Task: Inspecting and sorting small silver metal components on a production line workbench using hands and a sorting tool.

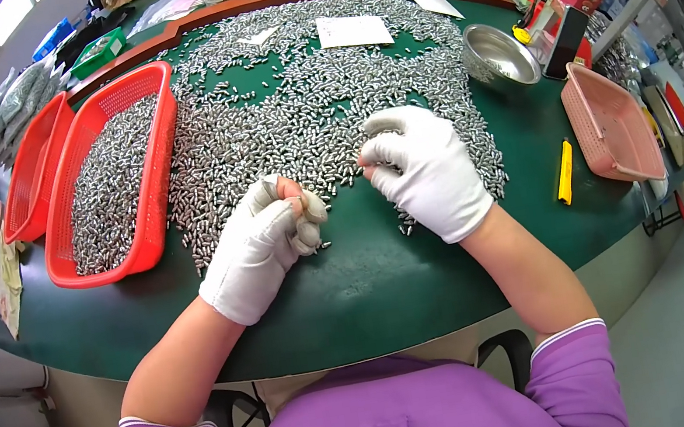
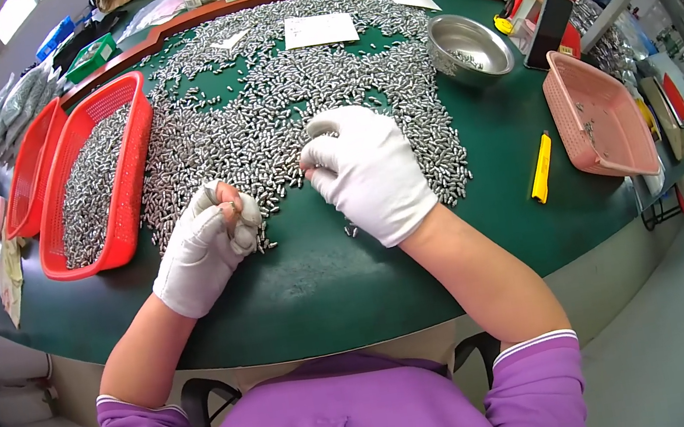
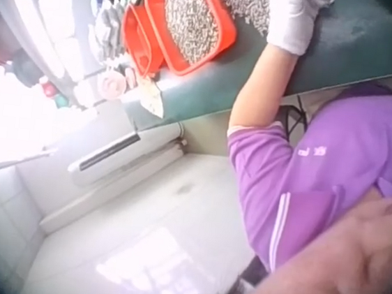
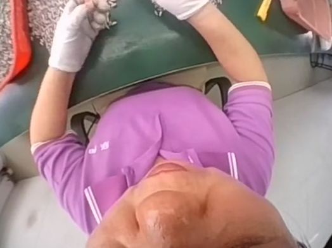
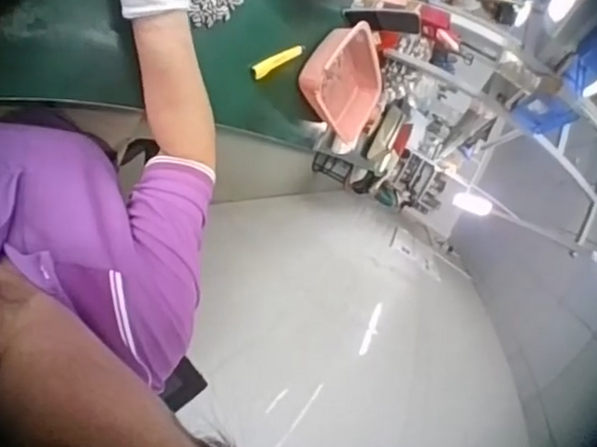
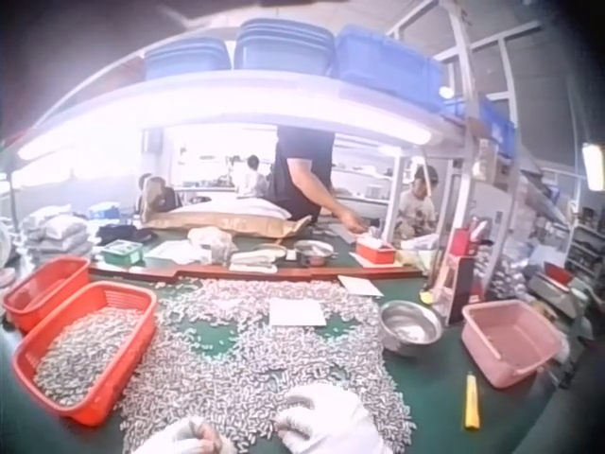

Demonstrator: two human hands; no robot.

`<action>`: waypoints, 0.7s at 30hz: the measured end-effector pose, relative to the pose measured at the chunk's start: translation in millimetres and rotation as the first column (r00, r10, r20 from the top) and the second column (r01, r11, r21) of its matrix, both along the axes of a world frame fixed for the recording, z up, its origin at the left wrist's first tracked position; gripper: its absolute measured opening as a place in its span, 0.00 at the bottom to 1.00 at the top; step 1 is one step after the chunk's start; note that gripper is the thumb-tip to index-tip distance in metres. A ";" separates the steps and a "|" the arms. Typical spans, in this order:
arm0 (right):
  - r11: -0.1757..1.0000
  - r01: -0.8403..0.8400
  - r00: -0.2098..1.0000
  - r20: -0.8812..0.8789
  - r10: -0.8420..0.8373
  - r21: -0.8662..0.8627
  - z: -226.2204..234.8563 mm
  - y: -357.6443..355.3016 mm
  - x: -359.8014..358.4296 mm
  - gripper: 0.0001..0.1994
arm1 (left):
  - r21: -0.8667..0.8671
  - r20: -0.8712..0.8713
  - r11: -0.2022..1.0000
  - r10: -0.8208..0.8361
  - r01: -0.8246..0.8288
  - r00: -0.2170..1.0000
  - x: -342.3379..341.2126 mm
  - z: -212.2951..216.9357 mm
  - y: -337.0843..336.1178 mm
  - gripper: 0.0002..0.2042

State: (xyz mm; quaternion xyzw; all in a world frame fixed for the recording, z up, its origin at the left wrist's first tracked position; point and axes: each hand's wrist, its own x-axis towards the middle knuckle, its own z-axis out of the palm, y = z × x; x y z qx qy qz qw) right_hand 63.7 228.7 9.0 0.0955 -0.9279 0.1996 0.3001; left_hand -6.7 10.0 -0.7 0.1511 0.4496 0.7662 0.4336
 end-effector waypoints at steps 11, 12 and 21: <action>0.978 -0.012 0.998 0.057 0.001 0.208 -10.2 -7.7 -4.7 0.06 | -0.031 -0.018 0.999 0.013 -0.014 1.000 1.4 1.6 0.6 0.06; 0.978 -0.012 0.999 0.054 0.001 0.207 -11.0 -7.8 -5.0 0.06 | -0.032 -0.021 0.999 0.013 -0.014 1.000 1.5 1.7 0.9 0.06; 0.984 -0.031 0.998 0.052 0.022 0.178 -11.0 -7.1 -4.2 0.07 | -0.062 -0.051 0.998 0.023 -0.026 0.998 2.9 0.5 1.1 0.07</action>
